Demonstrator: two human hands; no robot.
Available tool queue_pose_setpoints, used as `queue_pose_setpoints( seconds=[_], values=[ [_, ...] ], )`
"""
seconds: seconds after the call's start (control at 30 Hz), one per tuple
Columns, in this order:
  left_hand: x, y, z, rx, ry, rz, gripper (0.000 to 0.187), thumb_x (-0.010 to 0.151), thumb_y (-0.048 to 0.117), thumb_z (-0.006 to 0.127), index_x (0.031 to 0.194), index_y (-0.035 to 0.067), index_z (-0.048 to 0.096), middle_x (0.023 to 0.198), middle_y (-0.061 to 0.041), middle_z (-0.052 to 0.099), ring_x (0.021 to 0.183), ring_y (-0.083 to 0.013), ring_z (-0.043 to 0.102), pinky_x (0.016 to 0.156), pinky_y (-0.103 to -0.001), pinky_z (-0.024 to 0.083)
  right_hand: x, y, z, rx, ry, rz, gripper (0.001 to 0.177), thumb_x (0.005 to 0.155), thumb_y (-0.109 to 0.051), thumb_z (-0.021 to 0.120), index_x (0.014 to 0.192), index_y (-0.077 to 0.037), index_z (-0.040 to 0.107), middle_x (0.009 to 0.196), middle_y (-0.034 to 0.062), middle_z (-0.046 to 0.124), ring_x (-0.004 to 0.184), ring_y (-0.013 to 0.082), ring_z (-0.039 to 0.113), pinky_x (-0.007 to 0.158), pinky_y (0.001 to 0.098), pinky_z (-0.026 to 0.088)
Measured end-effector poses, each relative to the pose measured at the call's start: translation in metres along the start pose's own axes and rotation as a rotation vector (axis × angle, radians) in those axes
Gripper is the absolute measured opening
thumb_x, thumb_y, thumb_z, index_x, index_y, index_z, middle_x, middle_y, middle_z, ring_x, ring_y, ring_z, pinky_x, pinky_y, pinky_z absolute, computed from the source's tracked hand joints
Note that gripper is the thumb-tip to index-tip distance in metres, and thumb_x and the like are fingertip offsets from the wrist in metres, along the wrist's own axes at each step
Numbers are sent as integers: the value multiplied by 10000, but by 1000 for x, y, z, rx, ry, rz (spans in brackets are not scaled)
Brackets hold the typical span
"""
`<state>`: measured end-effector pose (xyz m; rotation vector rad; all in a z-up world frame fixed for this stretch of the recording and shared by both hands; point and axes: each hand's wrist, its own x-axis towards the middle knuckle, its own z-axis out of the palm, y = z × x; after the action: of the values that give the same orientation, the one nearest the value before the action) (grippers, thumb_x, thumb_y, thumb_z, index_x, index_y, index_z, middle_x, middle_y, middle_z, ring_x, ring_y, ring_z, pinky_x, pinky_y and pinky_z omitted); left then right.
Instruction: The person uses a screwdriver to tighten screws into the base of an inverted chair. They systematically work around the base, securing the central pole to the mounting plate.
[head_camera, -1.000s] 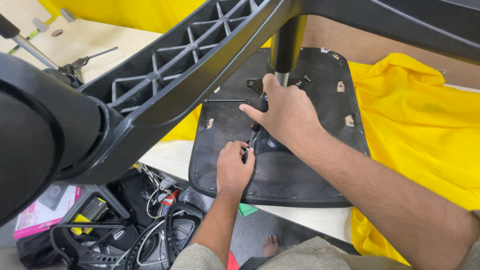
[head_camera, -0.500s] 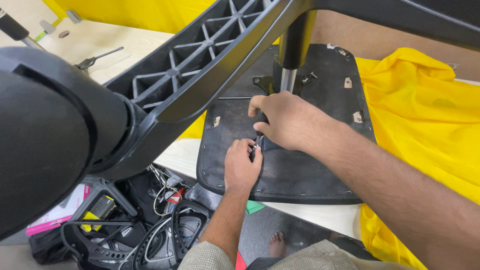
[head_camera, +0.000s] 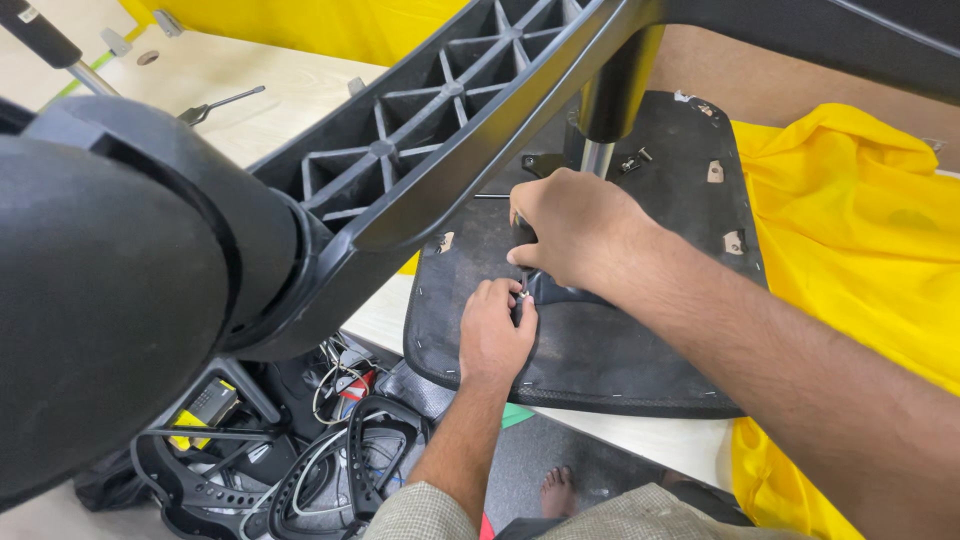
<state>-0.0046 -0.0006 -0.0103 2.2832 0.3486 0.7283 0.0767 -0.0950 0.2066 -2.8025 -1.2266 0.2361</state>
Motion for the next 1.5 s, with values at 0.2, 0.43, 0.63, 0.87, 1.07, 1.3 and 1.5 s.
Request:
queue_pose_setpoints(
  seconds=[0.2,0.43,0.63,0.87,1.07,1.3,1.5],
  values=[
    [1,1,-1,6,0,-11,202,856,158,727,1012,54,655,873,-94,602,875,-292,614,802,-435,502,8,-11,16,-12,129,121,425,918,-416,737,902,8,718,790,199,729,777,331,758,676,414,627],
    [2,7,-6,16,-30,-43,179,862,161,722,991,51,664,879,-92,607,884,-286,614,811,-427,507,5,-19,2,-121,106,213,459,974,-447,651,895,0,714,790,179,737,742,309,760,628,424,623],
    [4,7,-5,8,-29,-40,189,859,170,722,987,46,663,880,-92,607,870,-282,613,796,-424,504,14,-1,-13,-167,-102,258,562,955,-503,655,1178,7,582,943,193,746,922,349,746,844,481,588],
    [3,3,-2,20,-7,-7,190,853,166,731,984,48,661,867,-94,602,861,-288,612,788,-433,501,16,24,-13,-167,-248,80,476,936,-371,685,1309,-97,572,1092,178,738,1037,362,723,920,484,574],
    [2,2,-1,18,-8,-14,191,850,164,730,987,53,658,872,-90,604,858,-286,615,783,-435,500,17,24,-16,-250,-205,46,488,899,-452,736,1191,-66,671,1039,189,749,1030,357,723,912,461,578],
    [3,2,-1,14,-26,-24,194,855,163,726,993,47,654,872,-95,602,863,-287,612,795,-436,499,13,-2,-16,-261,-135,25,548,919,-552,681,1023,-16,731,976,199,738,947,351,743,843,458,597],
    [2,3,-1,10,-38,-31,201,866,168,718,1011,43,654,891,-93,608,879,-286,609,812,-436,498,17,-13,1,-273,-77,23,552,992,-531,607,957,-3,763,894,187,744,839,319,755,769,414,617]
  ],
)
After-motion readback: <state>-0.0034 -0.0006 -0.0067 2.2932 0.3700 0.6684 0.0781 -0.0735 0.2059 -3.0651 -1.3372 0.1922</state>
